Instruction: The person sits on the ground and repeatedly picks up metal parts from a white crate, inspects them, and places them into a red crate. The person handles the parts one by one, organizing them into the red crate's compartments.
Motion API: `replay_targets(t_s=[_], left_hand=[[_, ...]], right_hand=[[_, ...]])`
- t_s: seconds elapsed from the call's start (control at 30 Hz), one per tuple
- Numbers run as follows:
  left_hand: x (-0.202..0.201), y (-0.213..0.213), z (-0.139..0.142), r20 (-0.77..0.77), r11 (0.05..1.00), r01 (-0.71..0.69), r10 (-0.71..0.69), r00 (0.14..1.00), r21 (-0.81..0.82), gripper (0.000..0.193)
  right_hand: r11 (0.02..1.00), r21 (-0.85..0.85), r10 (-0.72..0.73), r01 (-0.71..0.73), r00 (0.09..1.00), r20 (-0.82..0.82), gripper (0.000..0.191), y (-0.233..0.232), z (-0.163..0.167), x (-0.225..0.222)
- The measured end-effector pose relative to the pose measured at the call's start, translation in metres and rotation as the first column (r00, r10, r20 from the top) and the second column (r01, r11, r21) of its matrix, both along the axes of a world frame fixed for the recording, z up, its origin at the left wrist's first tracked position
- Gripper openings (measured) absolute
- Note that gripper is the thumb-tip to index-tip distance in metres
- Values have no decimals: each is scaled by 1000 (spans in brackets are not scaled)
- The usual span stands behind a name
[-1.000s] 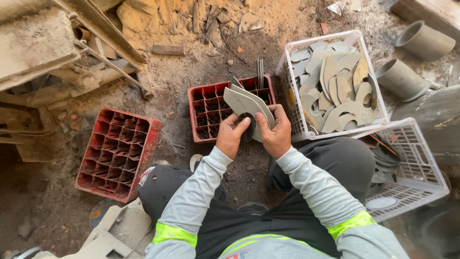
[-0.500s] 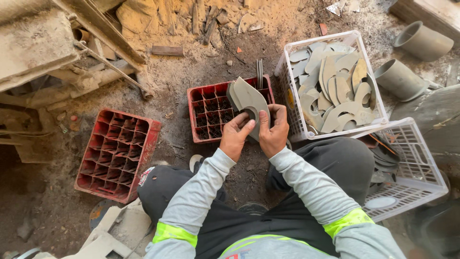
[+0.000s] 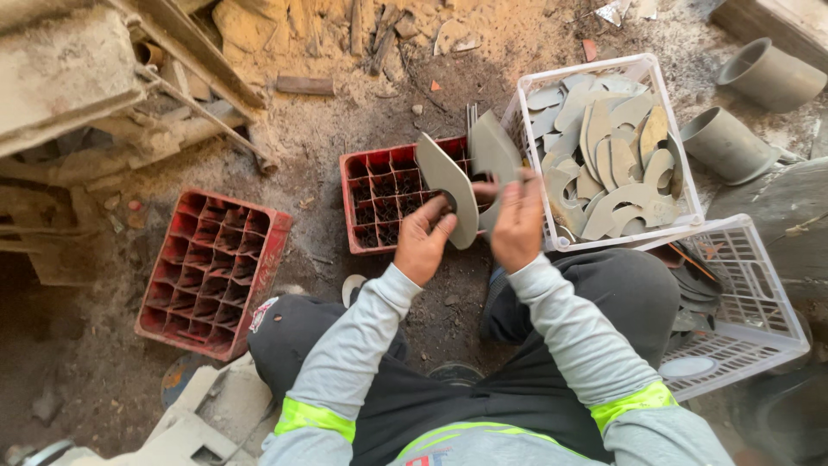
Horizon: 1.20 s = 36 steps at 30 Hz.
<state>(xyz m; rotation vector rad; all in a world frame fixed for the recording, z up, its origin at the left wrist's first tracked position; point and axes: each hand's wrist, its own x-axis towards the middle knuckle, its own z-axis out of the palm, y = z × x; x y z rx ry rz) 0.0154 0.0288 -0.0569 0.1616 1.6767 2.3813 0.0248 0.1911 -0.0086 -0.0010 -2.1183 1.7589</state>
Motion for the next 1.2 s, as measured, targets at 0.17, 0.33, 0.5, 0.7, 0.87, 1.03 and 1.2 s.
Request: replay_targets(t_s=[0.17,0.33,0.5,0.7,0.87,1.03,1.2], left_hand=[[9,10,14,-152,928,-163,117,981,-334,14],[16,11,23,-539,643,-446,62,840,-622,19],[-11,-9,18,-1,903,-230,246,969,-363,31],[-27,-35,8,290,1000,4,-12,957,29,45],[-36,-38,16,313,988,-107,67,947,113,44],[-54,-40,31,323,959,-93,1,946,267,41],[-52,-38,39,351,947,-63,-54,935,314,41]], right_hand=[[957,-243,200,-158,967,157,37,-14,-27,7],[991,-62,126,-118,981,149,27,-15,-28,6],[991,25,121,-131,962,243,30,-26,-17,13],[905,140,355,-403,894,274,47,-39,-10,25],[832,-55,552,-552,814,179,56,-29,-10,22],[770,-185,638,-610,743,203,63,-16,-14,15],[716,-366,688,-595,689,226,76,-10,-14,11]])
